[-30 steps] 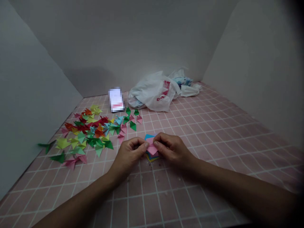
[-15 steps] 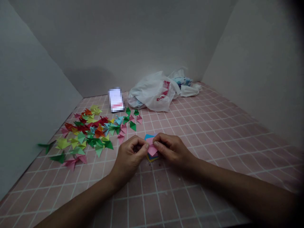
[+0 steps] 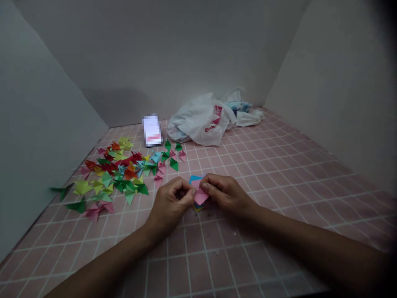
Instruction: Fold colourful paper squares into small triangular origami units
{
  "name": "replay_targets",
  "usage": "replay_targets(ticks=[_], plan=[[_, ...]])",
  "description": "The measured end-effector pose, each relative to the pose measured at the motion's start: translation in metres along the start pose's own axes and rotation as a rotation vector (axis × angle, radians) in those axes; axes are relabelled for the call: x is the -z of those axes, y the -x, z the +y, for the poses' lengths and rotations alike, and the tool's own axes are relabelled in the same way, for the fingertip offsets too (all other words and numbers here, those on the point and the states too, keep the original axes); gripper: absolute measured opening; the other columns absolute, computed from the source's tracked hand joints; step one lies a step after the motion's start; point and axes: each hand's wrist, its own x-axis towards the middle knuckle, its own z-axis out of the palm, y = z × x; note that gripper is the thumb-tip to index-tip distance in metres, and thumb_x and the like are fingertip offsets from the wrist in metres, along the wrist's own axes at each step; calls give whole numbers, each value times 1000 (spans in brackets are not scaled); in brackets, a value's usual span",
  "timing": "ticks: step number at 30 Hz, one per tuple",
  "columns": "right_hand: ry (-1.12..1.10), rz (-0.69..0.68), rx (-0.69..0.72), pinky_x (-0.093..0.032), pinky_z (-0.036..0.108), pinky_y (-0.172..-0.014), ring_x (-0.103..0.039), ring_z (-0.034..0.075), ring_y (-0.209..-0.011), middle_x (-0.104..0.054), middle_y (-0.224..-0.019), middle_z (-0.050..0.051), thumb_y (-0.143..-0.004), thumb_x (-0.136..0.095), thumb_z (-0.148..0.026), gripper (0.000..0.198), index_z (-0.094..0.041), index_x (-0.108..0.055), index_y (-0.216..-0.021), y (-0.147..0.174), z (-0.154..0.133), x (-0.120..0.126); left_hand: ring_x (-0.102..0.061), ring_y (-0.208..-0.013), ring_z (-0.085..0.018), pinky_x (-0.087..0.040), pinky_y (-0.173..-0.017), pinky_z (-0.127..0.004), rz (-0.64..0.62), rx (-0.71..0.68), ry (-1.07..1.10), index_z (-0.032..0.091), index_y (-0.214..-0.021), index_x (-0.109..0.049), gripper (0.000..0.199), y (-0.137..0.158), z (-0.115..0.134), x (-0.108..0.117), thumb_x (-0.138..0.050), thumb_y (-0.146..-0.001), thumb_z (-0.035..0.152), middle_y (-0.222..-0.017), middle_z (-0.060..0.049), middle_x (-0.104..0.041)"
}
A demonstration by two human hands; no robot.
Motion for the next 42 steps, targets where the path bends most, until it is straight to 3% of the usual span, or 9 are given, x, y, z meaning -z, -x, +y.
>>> replay_targets(ticks=[8,13,18,24,29,32,35,42], plan=[[59,47,22,-37,22,-53,-47,11,-58,-51,-65,-1,-92,-48,-28,25,-17,-52,-70,2,-2,-1,-52,-64,-13,-40,-59,-24,-8,12,82,16,-71,-63,19,0,-1,1,-60,-82,30,-69,0,-58],[-29,124,-82,-36,21,-52,-46,10,-58,-50,-65,-2,-92,-50,-30,24,-18,-52,-71,0,4,-2,-55,-66,-12,-45,-61,-23,-47,66,267,17,-100,-65,21,1,-4,1,-54,-89,31,-77,0,-61],[-87,155,-123,-37,22,-51,-46,10,-57,-49,-65,-2,-91,-51,-34,25,-18,-51,-72,-1,7,-3,-55,-69,-10,-46,-63,-21,-53,-18,320,19,-100,-66,20,0,-10,-3,-63,-80,19,-88,-1,-61],[-4,114,-34,-40,23,-55,-50,11,-60,-53,-66,-1,-91,-50,-29,23,-17,-55,-72,0,5,-4,-55,-61,-7,-48,-57,-20,-51,-35,292,17,-86,-68,11,1,-9,-5,-63,-77,15,-90,-2,-61],[100,141,81,-40,24,-59,-52,11,-63,-56,-70,-1,-93,-50,-24,15,-17,-56,-82,2,-2,-3,-57,-52,-9,-49,-49,-19,-26,63,303,17,-87,-66,9,2,-8,-5,-61,-80,19,-68,1,-62],[242,219,260,-39,25,-60,-50,12,-63,-55,-72,-1,-91,-56,-22,5,-17,-57,-90,5,-4,-3,-60,-56,-9,-50,-48,-18,48,0,240,16,-87,-66,8,3,-10,-5,-61,-82,19,-75,-1,-63],[349,179,425,-39,25,-60,-50,12,-63,-57,-74,0,-91,-56,-18,3,-18,-58,-93,8,-4,-6,-61,-60,-9,-51,-49,-18,72,-84,156,17,-88,-66,9,3,-13,-5,-59,-83,15,-82,-2,-63],[416,207,472,-39,25,-60,-52,14,-67,-57,-74,2,-92,-53,-12,10,-17,-59,-86,8,-4,-9,-62,-61,-9,-51,-51,-18,53,-156,110,17,-92,-66,12,6,-12,-5,-59,-83,13,-87,-3,-64]])
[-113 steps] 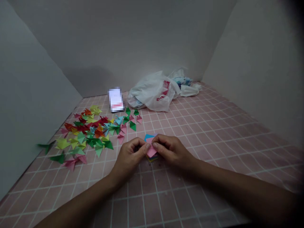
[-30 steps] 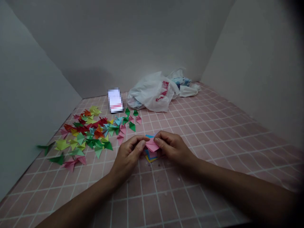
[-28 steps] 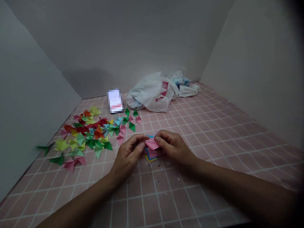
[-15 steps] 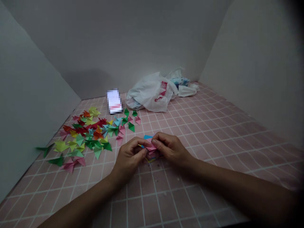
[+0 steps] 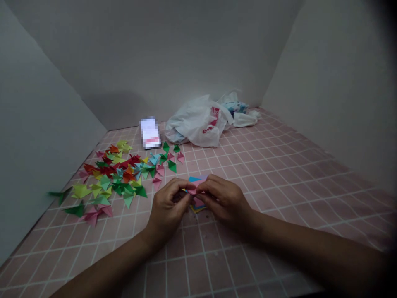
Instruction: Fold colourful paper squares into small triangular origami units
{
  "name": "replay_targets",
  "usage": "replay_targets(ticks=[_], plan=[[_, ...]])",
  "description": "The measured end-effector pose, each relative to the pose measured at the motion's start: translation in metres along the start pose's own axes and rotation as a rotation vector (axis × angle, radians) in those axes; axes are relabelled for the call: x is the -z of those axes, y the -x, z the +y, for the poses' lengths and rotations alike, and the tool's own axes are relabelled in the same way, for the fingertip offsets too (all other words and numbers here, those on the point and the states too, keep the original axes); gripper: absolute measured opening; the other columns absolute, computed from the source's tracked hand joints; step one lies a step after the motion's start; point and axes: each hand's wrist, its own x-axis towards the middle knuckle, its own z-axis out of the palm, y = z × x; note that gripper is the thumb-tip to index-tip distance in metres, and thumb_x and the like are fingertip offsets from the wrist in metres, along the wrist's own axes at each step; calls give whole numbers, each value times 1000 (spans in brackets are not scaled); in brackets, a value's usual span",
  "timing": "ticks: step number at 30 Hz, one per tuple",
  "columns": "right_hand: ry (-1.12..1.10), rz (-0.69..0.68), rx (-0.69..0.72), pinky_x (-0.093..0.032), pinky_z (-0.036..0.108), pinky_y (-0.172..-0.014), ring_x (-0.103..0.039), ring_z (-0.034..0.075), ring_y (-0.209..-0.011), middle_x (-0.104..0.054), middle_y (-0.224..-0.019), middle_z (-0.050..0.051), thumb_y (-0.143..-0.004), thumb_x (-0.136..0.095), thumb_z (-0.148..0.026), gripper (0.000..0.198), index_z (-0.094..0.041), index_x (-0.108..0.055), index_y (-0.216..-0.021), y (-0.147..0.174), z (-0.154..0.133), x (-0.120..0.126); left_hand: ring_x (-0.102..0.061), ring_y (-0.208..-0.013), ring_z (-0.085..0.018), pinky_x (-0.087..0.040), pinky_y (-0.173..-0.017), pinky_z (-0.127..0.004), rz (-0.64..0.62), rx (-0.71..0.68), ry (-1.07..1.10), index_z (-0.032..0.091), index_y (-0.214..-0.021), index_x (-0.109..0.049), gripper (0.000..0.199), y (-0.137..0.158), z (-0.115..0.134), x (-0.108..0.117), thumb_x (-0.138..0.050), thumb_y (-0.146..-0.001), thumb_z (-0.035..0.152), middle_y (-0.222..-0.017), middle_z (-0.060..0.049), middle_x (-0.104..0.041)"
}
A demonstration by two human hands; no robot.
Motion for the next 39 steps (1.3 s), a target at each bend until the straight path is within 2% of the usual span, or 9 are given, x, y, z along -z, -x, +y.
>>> replay_targets(ticks=[8,12,15,19,25,30,34,39], plan=[[-92,16,-26,-43,26,-64,-55,15,-73,-58,-80,3,-91,-56,-12,11,-19,-64,-90,1,-2,2,-64,-59,-10,-51,-47,-18,32,71,44,17,-87,-64,9,0,3,-1,-58,-81,13,-83,-2,-64],[-181,81,-132,-43,27,-67,-54,15,-77,-56,-79,1,-88,-62,-12,11,-21,-66,-90,1,-2,0,-66,-73,-13,-57,-62,-23,34,49,69,17,-87,-66,5,0,1,-1,-63,-83,16,-88,-4,-65],[-211,118,-174,-42,28,-69,-53,15,-78,-56,-77,0,-86,-64,-11,10,-21,-66,-86,0,-2,0,-65,-82,-16,-57,-71,-26,17,17,72,18,-87,-66,4,-1,-2,1,-67,-83,20,-90,-4,-65],[-238,138,-256,-42,28,-67,-53,14,-75,-55,-76,0,-85,-65,-12,9,-20,-65,-81,-1,-4,0,-65,-83,-17,-55,-73,-27,18,-7,51,19,-85,-66,4,-1,-3,2,-67,-85,22,-89,-4,-66],[-329,92,-409,-42,25,-61,-55,12,-68,-60,-73,0,-85,-63,-17,6,-19,-68,-81,-1,-8,0,-64,-85,-16,-53,-77,-28,82,-37,8,19,-81,-65,3,1,1,-2,-67,-84,18,-88,-4,-66],[-384,113,-491,-44,23,-59,-58,12,-65,-64,-71,0,-83,-63,-18,7,-18,-69,-79,1,-9,-4,-64,-88,-15,-53,-76,-26,120,-37,22,18,-79,-64,6,3,3,-6,-67,-84,16,-92,-4,-65],[-421,104,-535,-45,23,-59,-60,13,-66,-66,-72,0,-83,-64,-23,7,-19,-70,-85,3,-9,-7,-64,-86,-14,-53,-73,-23,142,-99,-26,18,-79,-64,7,3,2,-7,-67,-84,15,-91,-3,-64],[-478,126,-581,-48,23,-61,-62,13,-68,-67,-75,0,-82,-61,-20,6,-19,-67,-81,3,-11,-8,-64,-87,-14,-54,-73,-24,142,-125,-43,18,-80,-64,7,3,-1,-8,-67,-85,14,-92,-4,-64]])
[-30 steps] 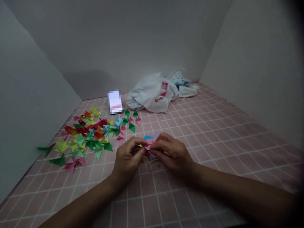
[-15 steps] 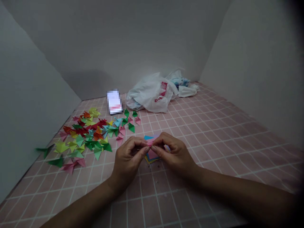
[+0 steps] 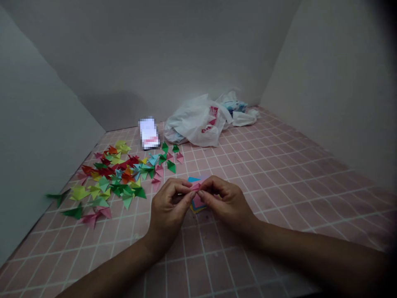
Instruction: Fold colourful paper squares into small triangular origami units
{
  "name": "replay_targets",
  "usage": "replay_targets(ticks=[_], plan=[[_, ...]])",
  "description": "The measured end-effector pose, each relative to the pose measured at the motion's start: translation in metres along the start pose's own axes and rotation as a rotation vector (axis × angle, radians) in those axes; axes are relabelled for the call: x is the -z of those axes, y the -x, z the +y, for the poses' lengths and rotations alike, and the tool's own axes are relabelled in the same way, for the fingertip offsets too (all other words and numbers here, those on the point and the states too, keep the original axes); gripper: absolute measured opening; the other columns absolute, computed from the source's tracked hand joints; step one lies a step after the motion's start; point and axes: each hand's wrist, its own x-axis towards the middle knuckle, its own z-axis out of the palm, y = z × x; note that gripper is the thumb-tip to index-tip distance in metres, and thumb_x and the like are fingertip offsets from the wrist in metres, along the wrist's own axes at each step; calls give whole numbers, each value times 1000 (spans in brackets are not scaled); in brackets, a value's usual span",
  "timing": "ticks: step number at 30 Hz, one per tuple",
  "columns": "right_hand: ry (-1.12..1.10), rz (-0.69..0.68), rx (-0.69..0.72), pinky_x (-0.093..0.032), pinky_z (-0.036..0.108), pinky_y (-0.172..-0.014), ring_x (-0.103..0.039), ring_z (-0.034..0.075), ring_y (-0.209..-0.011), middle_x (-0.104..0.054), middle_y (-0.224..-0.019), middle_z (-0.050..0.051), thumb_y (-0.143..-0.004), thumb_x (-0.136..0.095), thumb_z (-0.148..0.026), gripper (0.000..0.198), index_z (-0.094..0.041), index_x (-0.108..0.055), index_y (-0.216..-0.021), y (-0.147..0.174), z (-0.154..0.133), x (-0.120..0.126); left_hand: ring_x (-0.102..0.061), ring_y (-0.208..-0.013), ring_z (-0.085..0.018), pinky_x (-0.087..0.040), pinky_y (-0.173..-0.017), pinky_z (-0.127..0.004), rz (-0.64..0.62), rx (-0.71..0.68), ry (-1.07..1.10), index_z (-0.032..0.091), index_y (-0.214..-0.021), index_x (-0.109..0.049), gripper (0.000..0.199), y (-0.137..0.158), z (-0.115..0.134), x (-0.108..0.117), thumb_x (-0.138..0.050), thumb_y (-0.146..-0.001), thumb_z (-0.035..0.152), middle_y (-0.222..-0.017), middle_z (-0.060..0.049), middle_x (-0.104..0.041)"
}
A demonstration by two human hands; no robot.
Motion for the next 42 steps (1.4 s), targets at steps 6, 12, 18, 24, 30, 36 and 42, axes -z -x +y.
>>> replay_targets(ticks=[6,12,18,24,30,36,42], plan=[[-231,13,-140,-50,24,-63,-61,12,-69,-66,-75,0,-80,-67,-25,5,-19,-66,-80,0,4,-3,-63,-88,-14,-53,-74,-24,23,-2,-7,19,-81,-64,7,1,-1,-2,-68,-84,15,-93,-3,-63],[-324,0,-228,-49,24,-62,-58,11,-67,-63,-72,-1,-77,-70,-24,11,-17,-62,-75,-1,8,-4,-62,-88,-15,-53,-72,-25,19,18,4,18,-79,-63,8,3,-1,-4,-67,-84,14,-93,-3,-62],[-274,11,-218,-45,24,-60,-56,11,-64,-60,-70,-2,-79,-68,-25,13,-18,-59,-74,1,5,-4,-62,-86,-14,-52,-71,-25,16,28,13,19,-79,-61,9,4,1,-5,-67,-84,13,-90,-3,-62],[-286,16,-206,-45,25,-60,-55,11,-65,-58,-72,-3,-79,-69,-25,15,-19,-55,-77,0,10,-5,-61,-83,-14,-51,-72,-25,27,101,96,19,-77,-61,10,4,2,-6,-67,-82,13,-86,-2,-61],[-348,-1,-245,-46,24,-60,-55,9,-63,-59,-72,-3,-78,-70,-24,15,-18,-56,-78,-1,8,-5,-61,-79,-14,-51,-71,-25,43,212,185,18,-74,-62,9,-1,4,-7,-69,-79,16,-82,-2,-62],[-361,-10,-241,-46,24,-61,-56,10,-65,-60,-72,-3,-76,-70,-23,13,-18,-59,-79,0,10,-6,-60,-79,-14,-50,-70,-25,41,230,195,18,-76,-62,8,0,4,-7,-69,-79,17,-81,-1,-62],[-287,-24,-206,-47,24,-63,-56,11,-69,-60,-77,-1,-80,-68,-26,13,-18,-59,-84,0,9,-4,-60,-80,-13,-50,-72,-24,18,245,186,18,-79,-61,8,0,2,-5,-69,-79,17,-82,-1,-61]])
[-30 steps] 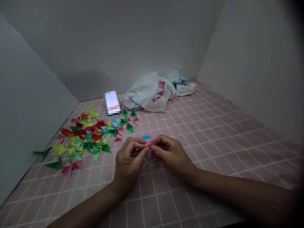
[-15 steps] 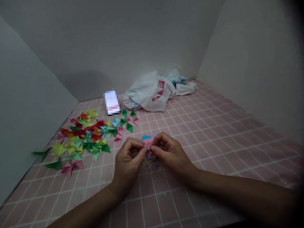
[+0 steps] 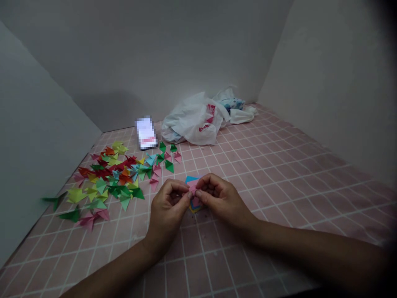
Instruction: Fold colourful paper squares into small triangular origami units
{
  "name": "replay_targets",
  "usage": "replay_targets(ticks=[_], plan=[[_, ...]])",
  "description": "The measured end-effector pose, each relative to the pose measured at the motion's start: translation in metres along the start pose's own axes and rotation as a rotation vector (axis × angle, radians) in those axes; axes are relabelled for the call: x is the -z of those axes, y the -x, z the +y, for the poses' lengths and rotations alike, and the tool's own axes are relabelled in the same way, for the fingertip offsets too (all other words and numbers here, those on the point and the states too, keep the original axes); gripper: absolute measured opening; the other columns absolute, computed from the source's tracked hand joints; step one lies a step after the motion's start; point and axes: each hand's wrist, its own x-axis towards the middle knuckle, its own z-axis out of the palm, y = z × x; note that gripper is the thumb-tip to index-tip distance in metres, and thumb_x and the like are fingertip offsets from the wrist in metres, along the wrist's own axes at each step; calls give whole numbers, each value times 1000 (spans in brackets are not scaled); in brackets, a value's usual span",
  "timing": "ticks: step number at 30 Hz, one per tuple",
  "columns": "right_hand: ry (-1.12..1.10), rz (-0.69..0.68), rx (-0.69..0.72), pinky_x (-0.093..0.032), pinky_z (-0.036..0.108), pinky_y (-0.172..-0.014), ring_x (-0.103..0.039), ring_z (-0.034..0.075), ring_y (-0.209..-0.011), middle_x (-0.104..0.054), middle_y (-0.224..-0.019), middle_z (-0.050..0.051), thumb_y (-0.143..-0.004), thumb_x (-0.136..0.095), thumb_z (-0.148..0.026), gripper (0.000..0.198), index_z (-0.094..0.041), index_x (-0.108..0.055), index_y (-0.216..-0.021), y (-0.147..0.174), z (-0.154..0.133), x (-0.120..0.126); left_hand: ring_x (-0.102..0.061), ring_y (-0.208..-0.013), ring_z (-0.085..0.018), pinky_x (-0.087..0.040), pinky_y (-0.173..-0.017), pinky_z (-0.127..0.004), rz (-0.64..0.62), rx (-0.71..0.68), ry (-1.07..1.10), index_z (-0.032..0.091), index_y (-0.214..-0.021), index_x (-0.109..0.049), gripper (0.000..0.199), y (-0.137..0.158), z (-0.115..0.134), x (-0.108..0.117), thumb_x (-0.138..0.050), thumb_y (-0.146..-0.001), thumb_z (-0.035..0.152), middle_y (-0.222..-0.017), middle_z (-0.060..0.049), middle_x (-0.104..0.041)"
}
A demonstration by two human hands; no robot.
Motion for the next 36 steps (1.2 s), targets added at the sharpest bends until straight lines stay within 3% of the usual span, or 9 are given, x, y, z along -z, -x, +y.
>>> replay_targets(ticks=[4,9,15,21,28,36], plan=[[94,-37,30,-46,24,-64,-55,11,-71,-57,-78,-1,-84,-65,-27,13,-19,-59,-92,-4,-3,5,-62,-76,-13,-52,-69,-24,-54,72,10,18,-82,-61,10,-1,2,0,-70,-79,21,-81,0,-63],[205,-75,5,-41,24,-59,-51,11,-64,-55,-69,-2,-80,-63,-25,12,-18,-58,-72,-8,-8,7,-64,-78,-13,-53,-69,-24,-48,72,28,19,-89,-59,17,-2,2,2,-71,-77,19,-87,-1,-63],[183,-115,-18,-39,24,-59,-49,11,-64,-53,-68,-2,-80,-63,-28,16,-18,-55,-70,-8,-7,6,-62,-79,-12,-52,-69,-22,-14,64,93,21,-98,-56,27,-2,-1,2,-70,-76,16,-89,0,-62],[146,-153,-11,-38,24,-59,-48,11,-62,-53,-66,-2,-80,-63,-32,21,-17,-55,-68,-6,-9,5,-62,-75,-12,-52,-67,-23,-16,137,166,20,-95,-55,29,-6,1,2,-73,-72,18,-85,1,-62],[103,-179,-49,-40,25,-61,-51,12,-64,-57,-68,-1,-80,-64,-32,19,-17,-57,-69,-7,-10,4,-59,-66,-11,-47,-64,-22,-97,337,233,15,-79,-63,19,-8,-2,5,-74,-74,30,-73,0,-63],[141,-193,-49,-39,25,-62,-50,12,-65,-57,-68,-1,-80,-62,-28,16,-17,-59,-69,-7,-10,5,-57,-61,-10,-46,-60,-22,-89,379,245,15,-73,-62,21,-9,-3,7,-76,-71,32,-67,1,-62]])
